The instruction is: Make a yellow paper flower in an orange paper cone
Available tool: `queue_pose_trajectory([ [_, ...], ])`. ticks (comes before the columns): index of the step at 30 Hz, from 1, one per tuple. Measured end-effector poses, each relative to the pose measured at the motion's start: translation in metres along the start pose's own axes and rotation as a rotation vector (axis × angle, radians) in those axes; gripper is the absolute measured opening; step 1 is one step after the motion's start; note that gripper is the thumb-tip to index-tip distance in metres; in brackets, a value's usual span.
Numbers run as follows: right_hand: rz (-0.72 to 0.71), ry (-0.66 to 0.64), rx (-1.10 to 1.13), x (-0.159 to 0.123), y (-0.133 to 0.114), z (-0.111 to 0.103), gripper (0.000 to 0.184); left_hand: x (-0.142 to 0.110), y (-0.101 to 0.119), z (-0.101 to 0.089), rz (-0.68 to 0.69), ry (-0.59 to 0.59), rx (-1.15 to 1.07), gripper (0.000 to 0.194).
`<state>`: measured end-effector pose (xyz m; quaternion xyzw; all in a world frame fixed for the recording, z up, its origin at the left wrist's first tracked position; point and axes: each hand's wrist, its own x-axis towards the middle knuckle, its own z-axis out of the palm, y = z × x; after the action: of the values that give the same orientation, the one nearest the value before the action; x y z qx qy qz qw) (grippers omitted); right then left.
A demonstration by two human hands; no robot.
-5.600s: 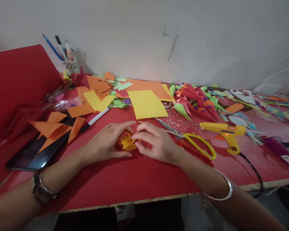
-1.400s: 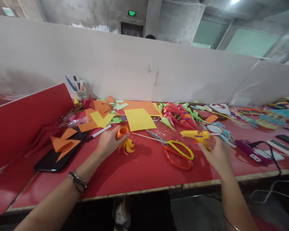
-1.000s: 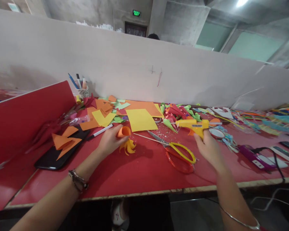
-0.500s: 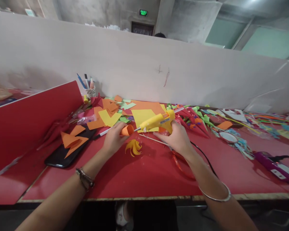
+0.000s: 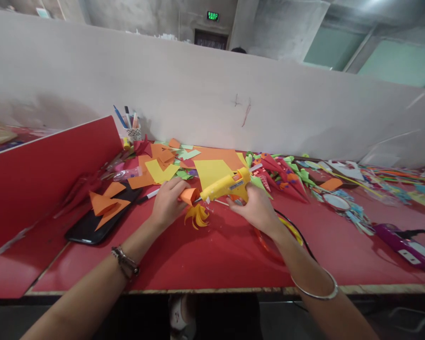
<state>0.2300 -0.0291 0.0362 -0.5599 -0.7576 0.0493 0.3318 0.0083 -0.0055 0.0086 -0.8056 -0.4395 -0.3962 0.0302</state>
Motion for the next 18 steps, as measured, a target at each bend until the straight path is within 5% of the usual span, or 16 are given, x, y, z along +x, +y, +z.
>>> queue_pose_trajectory([
  [18,-0.031,0.029,-0.204,0.0006,0.0052,-0.0053,0.019,0.0003,-0.0019,0.0017,0.007,0.033,0.105,0.009],
])
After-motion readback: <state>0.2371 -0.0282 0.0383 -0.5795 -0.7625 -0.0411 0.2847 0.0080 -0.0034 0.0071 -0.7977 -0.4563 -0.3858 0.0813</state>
